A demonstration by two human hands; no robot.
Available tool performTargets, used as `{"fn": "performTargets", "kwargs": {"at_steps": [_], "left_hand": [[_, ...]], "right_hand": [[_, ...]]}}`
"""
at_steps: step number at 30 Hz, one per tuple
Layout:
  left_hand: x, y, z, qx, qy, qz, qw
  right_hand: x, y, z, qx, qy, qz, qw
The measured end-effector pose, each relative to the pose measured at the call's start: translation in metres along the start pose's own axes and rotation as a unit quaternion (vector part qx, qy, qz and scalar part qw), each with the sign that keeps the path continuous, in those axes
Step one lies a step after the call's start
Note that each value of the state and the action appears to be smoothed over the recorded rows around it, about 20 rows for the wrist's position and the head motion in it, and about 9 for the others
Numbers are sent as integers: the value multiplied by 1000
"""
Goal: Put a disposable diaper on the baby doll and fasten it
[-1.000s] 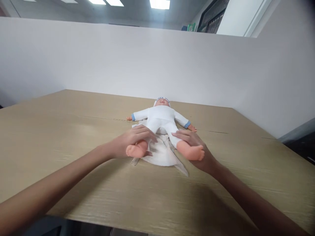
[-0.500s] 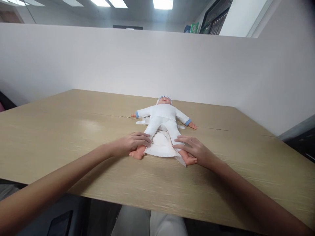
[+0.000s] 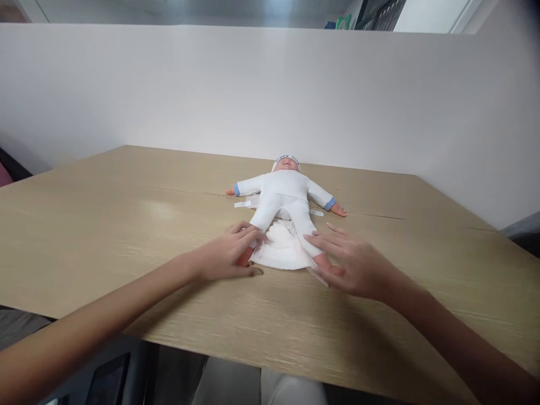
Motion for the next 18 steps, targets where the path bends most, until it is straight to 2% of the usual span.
{"fn": "performTargets", "kwargs": {"at_steps": [4,7,10,12,16,18], "left_hand": [[11,-3,1,-2,-49,44,998],[8,-1,2,-20,-86,4,996],[-6,11,7,-73,-130,-67,987],[-17,19,16,-104,-151,-113,977],[-46,26,49,-85,-188,-149,967],[-56,35,69,-77,-196,-144,967]], "right_hand": [[15,26,3,44,-11,-81,996],[20,23,6,83,-25,-97,991],[20,9,14,95,-35,-63,993],[15,-9,22,113,-55,1,992],[8,-48,38,174,-78,167,967],[4,-63,48,188,-97,196,957]]}}
Point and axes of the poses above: each hand's wrist, its own z-axis towards the middle knuckle, its own x-axis out of the palm, y = z × x, the point moved 9 cm from there along z, towards the middle knuckle, and after that the axes turned 5 degrees about -z, right-handed, at the moved point
